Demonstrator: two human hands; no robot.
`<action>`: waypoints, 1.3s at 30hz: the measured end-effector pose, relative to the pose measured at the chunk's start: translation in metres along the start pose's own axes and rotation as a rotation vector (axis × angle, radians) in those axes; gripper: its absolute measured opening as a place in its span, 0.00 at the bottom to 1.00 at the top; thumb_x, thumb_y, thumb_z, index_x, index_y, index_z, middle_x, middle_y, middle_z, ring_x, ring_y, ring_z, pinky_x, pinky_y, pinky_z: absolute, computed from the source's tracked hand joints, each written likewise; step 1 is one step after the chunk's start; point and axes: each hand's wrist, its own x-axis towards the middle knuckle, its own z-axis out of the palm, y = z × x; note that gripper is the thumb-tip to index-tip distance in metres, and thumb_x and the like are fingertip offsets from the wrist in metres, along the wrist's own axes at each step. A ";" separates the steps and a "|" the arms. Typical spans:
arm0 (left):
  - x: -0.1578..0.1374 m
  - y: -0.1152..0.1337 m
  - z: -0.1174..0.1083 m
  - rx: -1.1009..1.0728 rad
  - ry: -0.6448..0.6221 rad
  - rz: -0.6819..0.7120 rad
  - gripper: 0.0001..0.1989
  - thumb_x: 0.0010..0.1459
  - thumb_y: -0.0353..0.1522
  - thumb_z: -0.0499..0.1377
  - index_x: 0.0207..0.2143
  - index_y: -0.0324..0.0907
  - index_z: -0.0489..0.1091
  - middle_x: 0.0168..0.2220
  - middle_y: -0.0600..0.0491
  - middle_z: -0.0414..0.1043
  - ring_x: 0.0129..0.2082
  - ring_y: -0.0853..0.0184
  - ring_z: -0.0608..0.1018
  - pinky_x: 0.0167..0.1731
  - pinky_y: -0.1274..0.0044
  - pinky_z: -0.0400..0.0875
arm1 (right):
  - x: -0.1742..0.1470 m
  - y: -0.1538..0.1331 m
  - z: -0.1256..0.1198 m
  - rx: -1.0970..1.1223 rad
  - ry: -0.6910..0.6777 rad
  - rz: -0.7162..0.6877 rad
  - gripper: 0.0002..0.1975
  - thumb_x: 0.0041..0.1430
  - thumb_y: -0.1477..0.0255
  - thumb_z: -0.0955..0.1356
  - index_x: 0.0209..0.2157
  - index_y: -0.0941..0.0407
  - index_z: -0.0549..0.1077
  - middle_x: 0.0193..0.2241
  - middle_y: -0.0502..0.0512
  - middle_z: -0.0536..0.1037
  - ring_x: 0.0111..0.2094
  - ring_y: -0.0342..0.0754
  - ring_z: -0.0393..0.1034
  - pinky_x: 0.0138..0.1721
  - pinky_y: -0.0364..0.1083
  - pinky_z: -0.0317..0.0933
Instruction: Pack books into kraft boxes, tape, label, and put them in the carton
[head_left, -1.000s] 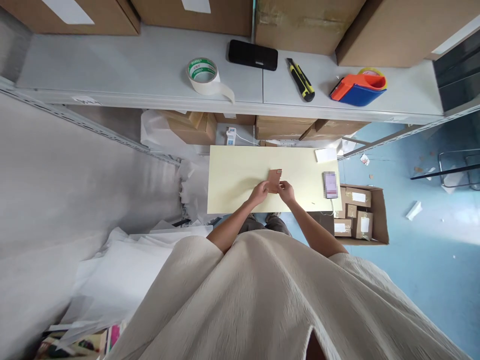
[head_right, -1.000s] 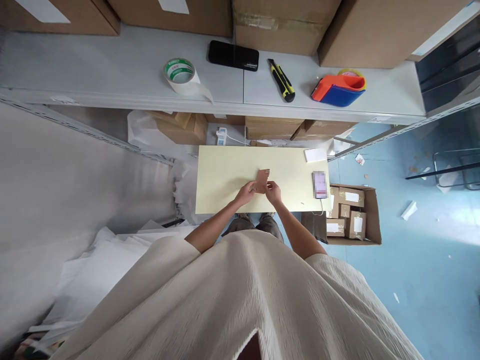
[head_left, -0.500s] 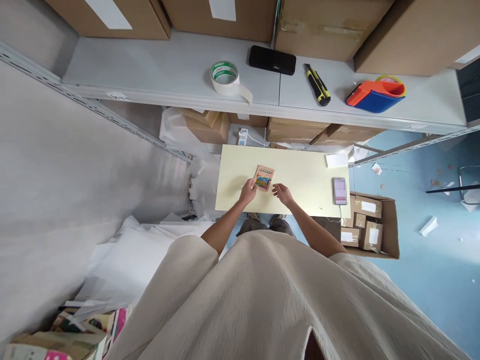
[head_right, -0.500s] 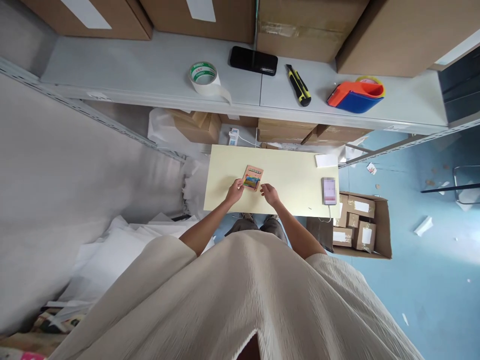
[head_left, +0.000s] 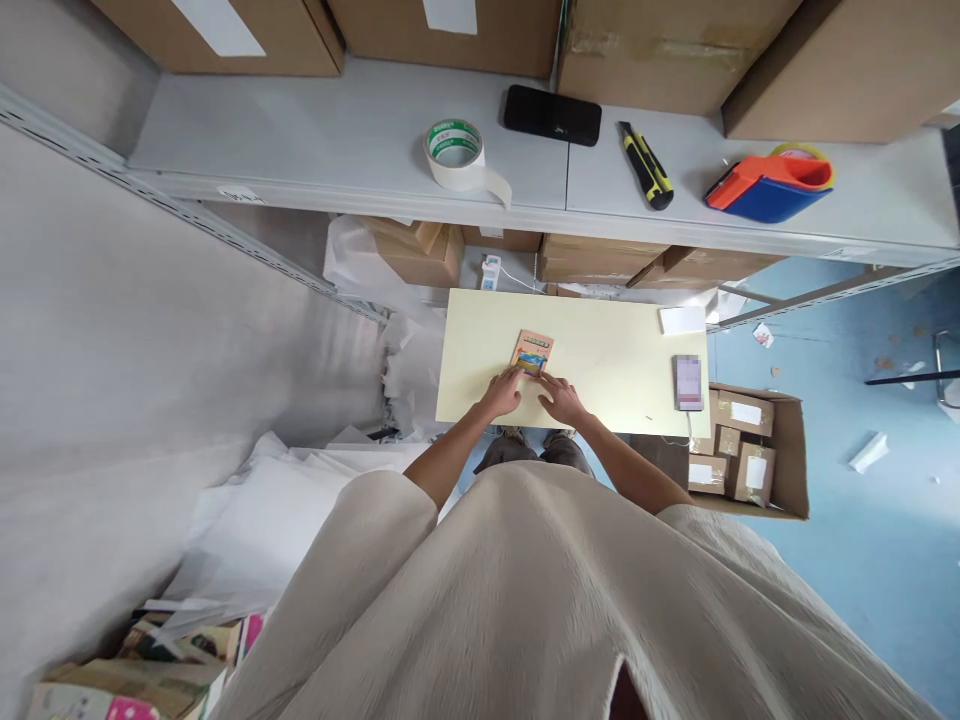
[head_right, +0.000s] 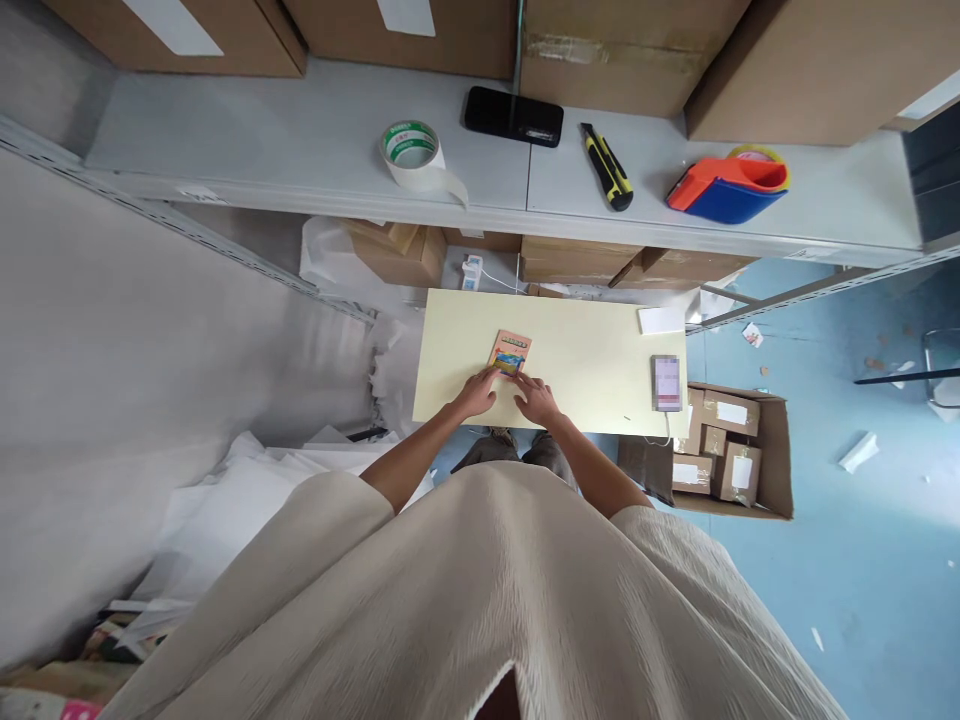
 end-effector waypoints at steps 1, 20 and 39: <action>-0.003 -0.003 0.001 0.057 -0.041 0.023 0.39 0.65 0.27 0.60 0.78 0.43 0.63 0.82 0.37 0.57 0.84 0.48 0.57 0.82 0.51 0.47 | -0.003 -0.001 0.003 -0.118 -0.051 -0.029 0.37 0.72 0.65 0.65 0.80 0.52 0.65 0.82 0.62 0.59 0.76 0.69 0.60 0.73 0.68 0.59; 0.001 -0.064 -0.062 0.215 0.055 -0.129 0.66 0.54 0.40 0.78 0.85 0.36 0.47 0.85 0.26 0.42 0.86 0.36 0.46 0.80 0.45 0.24 | 0.113 -0.069 0.018 -0.292 -0.168 -0.227 0.54 0.62 0.68 0.70 0.85 0.57 0.49 0.86 0.62 0.44 0.83 0.77 0.41 0.80 0.77 0.33; 0.019 -0.091 -0.092 0.557 -0.005 -0.194 0.67 0.56 0.36 0.75 0.87 0.37 0.40 0.86 0.32 0.33 0.86 0.38 0.41 0.82 0.44 0.35 | 0.136 -0.116 -0.010 -0.463 -0.207 -0.209 0.52 0.68 0.75 0.67 0.86 0.53 0.41 0.87 0.60 0.38 0.83 0.67 0.46 0.74 0.62 0.59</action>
